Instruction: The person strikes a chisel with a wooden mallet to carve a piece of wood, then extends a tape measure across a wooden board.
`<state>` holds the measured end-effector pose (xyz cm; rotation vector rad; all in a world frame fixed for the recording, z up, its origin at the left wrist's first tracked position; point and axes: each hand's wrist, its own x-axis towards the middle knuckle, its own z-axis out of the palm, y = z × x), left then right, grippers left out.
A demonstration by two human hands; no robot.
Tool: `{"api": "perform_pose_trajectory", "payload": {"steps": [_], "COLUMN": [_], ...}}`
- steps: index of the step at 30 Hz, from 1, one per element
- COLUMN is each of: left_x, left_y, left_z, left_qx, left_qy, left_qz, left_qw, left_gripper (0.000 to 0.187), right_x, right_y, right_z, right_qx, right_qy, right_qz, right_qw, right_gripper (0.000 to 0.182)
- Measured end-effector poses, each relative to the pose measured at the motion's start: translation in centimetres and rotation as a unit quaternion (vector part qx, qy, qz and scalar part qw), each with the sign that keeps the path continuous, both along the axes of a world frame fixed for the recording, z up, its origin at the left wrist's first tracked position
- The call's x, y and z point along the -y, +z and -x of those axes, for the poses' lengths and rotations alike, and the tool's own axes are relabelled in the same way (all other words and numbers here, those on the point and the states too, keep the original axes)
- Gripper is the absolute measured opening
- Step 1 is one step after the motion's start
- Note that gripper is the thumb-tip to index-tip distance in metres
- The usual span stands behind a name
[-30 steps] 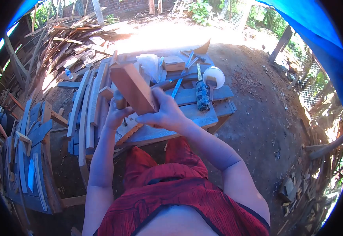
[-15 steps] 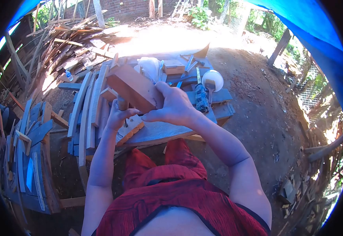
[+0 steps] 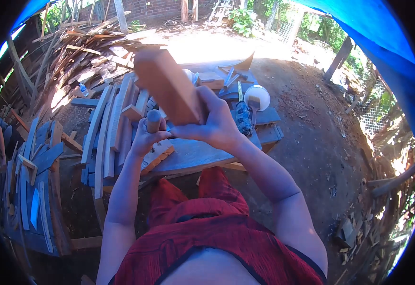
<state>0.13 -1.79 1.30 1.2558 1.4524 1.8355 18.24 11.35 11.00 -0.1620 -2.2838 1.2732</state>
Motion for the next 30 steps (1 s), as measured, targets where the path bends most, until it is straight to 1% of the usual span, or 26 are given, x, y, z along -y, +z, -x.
{"api": "perform_pose_trajectory", "payload": {"steps": [1,2,3,4,5,7,8,9,10,11,12,13,14,15,16,18,19,21,22,24,25,26,28,30], "left_x": [0.0,-0.1,-0.3,-0.4,-0.4,0.0,0.0,0.1,0.1,0.0,0.0,-0.2,-0.2,-0.2,-0.3,-0.3,-0.1,0.3,0.4,0.6,0.7,0.7,0.9,1.3], "left_y": [0.0,0.3,0.8,1.1,1.0,0.3,0.0,-0.2,-0.3,-0.4,-0.4,-0.3,-0.1,0.4,0.6,-0.1,-0.4,-0.1,0.3,0.4,0.4,0.2,-0.4,-0.4], "left_z": [0.0,-0.5,-1.4,-1.9,-1.6,-0.2,0.0,0.3,0.5,0.5,0.5,0.4,0.0,-0.5,-0.9,-0.1,0.2,0.1,0.0,-0.2,-0.2,0.0,0.6,0.7], "left_qx": [-0.007,-0.008,0.027,0.063,0.062,0.022,0.024,0.008,-0.008,-0.006,-0.008,-0.011,-0.011,0.013,0.037,0.037,0.039,0.027,0.013,0.014,0.016,0.016,0.023,0.033], "left_qy": [0.001,0.001,0.018,0.035,0.034,0.019,0.02,0.013,0.007,0.007,0.012,0.016,0.015,0.018,0.021,0.025,0.03,0.037,0.035,0.046,0.061,0.062,0.064,0.074], "left_qz": [0.029,0.029,-0.014,-0.057,-0.057,-0.017,-0.015,-0.002,0.011,0.013,0.019,0.025,0.026,-0.004,-0.033,-0.03,-0.028,-0.015,-0.005,-0.001,0.004,0.003,-0.016,-0.029], "left_qw": [1.0,1.0,0.999,0.996,0.996,0.999,0.999,1.0,1.0,1.0,1.0,1.0,1.0,1.0,0.999,0.999,0.998,0.999,0.999,0.999,0.998,0.998,0.998,0.996], "left_gripper": [0.029,0.029,0.026,0.024,0.024,0.024,0.024,0.024,0.024,0.024,0.024,0.025,0.025,0.025,0.026,0.026,0.026,0.026,0.026,0.025,0.025,0.025,0.024,0.023], "right_x": [0.1,0.2,0.4,0.4,0.2,-0.3,-0.7,-1.1,-1.3,-0.5,-0.5,-0.5,-0.4,-0.3,-0.4,-1.0,-1.3,-1.9,-2.1,-2.4,-2.6,-2.7,-2.8,-2.8], "right_y": [-0.3,-0.4,-0.6,-0.6,-0.6,-0.5,-0.9,-1.5,-1.9,-0.6,-1.2,-2.0,-2.1,-2.2,-2.5,-3.7,-4.2,-5.5,-6.7,-9.9,-11.9,-13.7,-16.7,-19.1], "right_z": [0.2,0.3,0.3,0.3,0.1,-0.1,0.0,0.2,0.3,-0.2,-0.1,0.3,0.2,0.2,0.1,0.3,0.5,1.1,1.4,2.5,2.8,2.9,3.0,2.8], "right_qx": [-0.06,-0.061,0.038,0.136,0.135,0.133,0.135,0.056,-0.026,-0.033,-0.033,-0.025,0.045,0.11,0.109,0.103,0.106,0.072,0.072,0.109,0.142,0.142,0.237,0.26], "right_qy": [0.011,0.011,-0.015,-0.042,-0.044,-0.06,-0.059,-0.019,0.02,0.033,0.032,0.014,-0.012,-0.032,-0.035,0.013,0.016,0.024,0.024,-0.03,-0.049,-0.048,-0.077,-0.068], "right_qz": [0.103,0.103,-0.014,-0.13,-0.13,-0.158,-0.157,-0.028,0.103,0.213,0.214,0.139,0.027,-0.089,-0.088,0.022,0.021,0.099,0.101,0.136,0.092,0.091,0.005,0.026], "right_qw": [0.993,0.993,0.999,0.981,0.981,0.976,0.976,0.998,0.994,0.976,0.976,0.99,0.999,0.989,0.989,0.994,0.994,0.992,0.992,0.984,0.984,0.985,0.968,0.963], "right_gripper": [0.074,0.074,0.069,0.065,0.065,0.057,0.057,0.056,0.055,0.055,0.055,0.055,0.056,0.057,0.057,0.062,0.062,0.065,0.065,0.066,0.076,0.076,0.078,0.077]}}
